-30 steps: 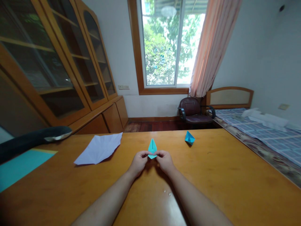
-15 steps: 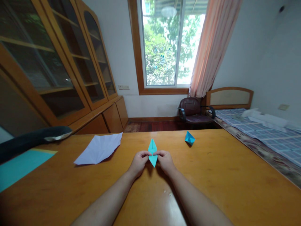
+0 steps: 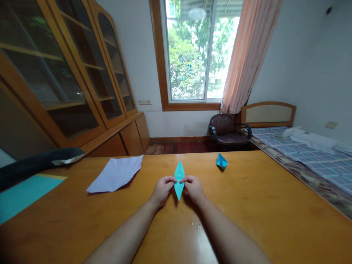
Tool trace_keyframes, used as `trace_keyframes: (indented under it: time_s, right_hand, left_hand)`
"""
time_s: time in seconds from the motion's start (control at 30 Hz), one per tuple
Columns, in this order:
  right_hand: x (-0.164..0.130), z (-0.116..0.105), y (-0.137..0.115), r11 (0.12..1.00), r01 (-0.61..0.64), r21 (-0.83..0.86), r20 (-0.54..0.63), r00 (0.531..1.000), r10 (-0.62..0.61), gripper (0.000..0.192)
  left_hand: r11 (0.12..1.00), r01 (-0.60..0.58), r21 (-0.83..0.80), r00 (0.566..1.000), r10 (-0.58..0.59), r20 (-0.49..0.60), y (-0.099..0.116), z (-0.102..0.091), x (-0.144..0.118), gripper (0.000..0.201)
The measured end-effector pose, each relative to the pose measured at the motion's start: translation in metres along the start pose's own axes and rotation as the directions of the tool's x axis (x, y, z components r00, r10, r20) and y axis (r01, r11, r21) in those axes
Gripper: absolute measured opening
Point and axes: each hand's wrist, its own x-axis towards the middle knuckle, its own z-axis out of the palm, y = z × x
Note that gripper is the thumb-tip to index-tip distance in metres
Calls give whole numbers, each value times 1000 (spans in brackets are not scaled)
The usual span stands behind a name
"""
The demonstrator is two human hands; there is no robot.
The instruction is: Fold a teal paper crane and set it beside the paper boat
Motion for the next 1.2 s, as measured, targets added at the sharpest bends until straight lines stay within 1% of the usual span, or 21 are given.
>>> trace_keyframes:
  time_s: [0.07,0.17,0.27,0.4,0.53,0.6,0.7,0.8,0.9,1.03,1.2]
  right_hand:
    - [1,-1,1,1000,9,9,8,1000,-9,7]
    - [1,-2,3,999,34,3,28,999,-34,7]
    - [1,-2,2,998,50,-45,52,998,-48,6]
    - [-1,-1,-1,993,70,-92,71,995,-63,7]
    - [-1,-1,-2,990,68,-127,76,995,-59,9]
    - [-2,-1,-2,992,60,-114,75,996,-52,8]
    - [-2,0,-2,998,51,-41,92,995,-47,5]
    - [-2,1,-2,999,44,11,93,995,-44,18]
    - [-1,3,-1,998,48,-40,48,998,-46,29]
    - [2,4,0,996,47,-77,8,999,-47,34]
    - [1,5,-2,999,33,-37,31,999,-32,35]
  left_hand:
    - [999,-21,24,1000,21,18,0,0,0,7]
    - [994,-66,92,997,63,39,1,0,0,14]
    - [988,-77,135,997,75,24,-2,1,2,17]
    - [994,-37,100,999,38,-1,-8,-1,4,22]
    - [994,-50,94,999,51,-9,-14,-3,7,23]
    - [994,-56,92,998,56,-6,-16,-3,9,23]
    - [993,-54,101,999,54,3,-16,-4,9,23]
    - [991,-56,118,998,55,14,-15,-2,8,21]
    - [984,-72,162,997,67,38,-14,-1,6,18]
    - [956,-131,263,991,122,51,-15,-1,5,14]
    - [929,-176,325,984,169,48,-14,-2,3,10]
